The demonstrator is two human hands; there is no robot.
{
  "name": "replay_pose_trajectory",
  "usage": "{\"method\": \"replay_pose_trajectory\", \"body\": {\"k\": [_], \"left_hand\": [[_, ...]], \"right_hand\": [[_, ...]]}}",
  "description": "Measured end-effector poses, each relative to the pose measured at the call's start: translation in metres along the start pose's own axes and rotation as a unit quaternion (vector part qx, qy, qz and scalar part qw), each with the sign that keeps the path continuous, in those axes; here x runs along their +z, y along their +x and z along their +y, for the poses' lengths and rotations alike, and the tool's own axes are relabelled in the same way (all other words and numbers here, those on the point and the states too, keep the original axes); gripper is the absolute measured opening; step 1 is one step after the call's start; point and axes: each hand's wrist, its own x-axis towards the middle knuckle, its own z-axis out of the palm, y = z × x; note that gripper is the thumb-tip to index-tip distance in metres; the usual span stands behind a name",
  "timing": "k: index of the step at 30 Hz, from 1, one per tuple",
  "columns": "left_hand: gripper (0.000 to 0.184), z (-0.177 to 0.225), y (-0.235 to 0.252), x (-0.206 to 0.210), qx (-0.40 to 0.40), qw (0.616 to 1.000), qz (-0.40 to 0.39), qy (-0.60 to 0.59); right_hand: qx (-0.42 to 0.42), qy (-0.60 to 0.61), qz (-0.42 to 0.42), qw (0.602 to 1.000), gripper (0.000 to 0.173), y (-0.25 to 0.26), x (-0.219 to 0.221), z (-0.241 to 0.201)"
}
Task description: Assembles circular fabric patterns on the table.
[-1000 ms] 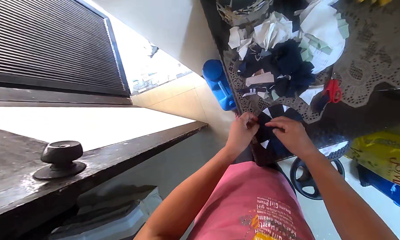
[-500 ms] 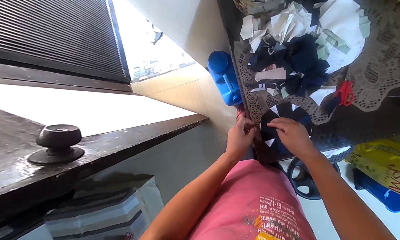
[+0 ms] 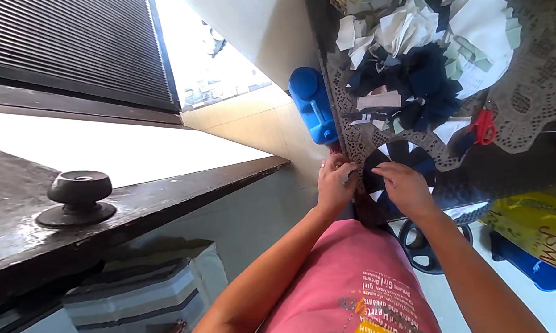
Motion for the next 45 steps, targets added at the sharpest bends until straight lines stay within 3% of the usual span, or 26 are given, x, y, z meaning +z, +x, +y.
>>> {"method": "replay_pose_trajectory", "body": {"k": [20,31,34,38,41,43,45], "left_hand": [[0.015,-0.002,0.002,0.012,0.037,0.999,-0.014,0.034],[0.02,0.01,0.008,-0.003,-0.034,0.999,-0.022,-0.004],[0.019,0.007,0.004,-0.006,-0.039,0.999,-0.002,-0.016],[0.019,0.006,-0.007,-0.015,-0.073,0.992,0.025,-0.096],[0.018,0.013,-0.017,-0.025,-0.13,0.962,0.013,-0.241],[0.021,0.015,-0.025,-0.031,-0.074,0.967,0.001,-0.243],[0.025,0.018,-0.029,-0.037,0.08,0.987,-0.032,-0.139]], "right_hand": [[-0.006,-0.069,-0.018,0.997,0.028,0.003,0.0,-0.011],[0.112,0.061,-0.071,0.989,0.03,0.008,-0.015,-0.02],[0.102,0.076,-0.07,0.989,0.031,0.006,-0.016,-0.022],[0.072,0.136,-0.029,0.988,0.029,0.0,-0.018,-0.028],[0.134,0.224,-0.049,0.964,0.028,-0.005,-0.03,-0.037],[0.182,0.269,-0.068,0.943,0.028,-0.007,-0.036,-0.039],[0.217,0.296,-0.077,0.927,0.029,-0.01,-0.04,-0.042]]}}
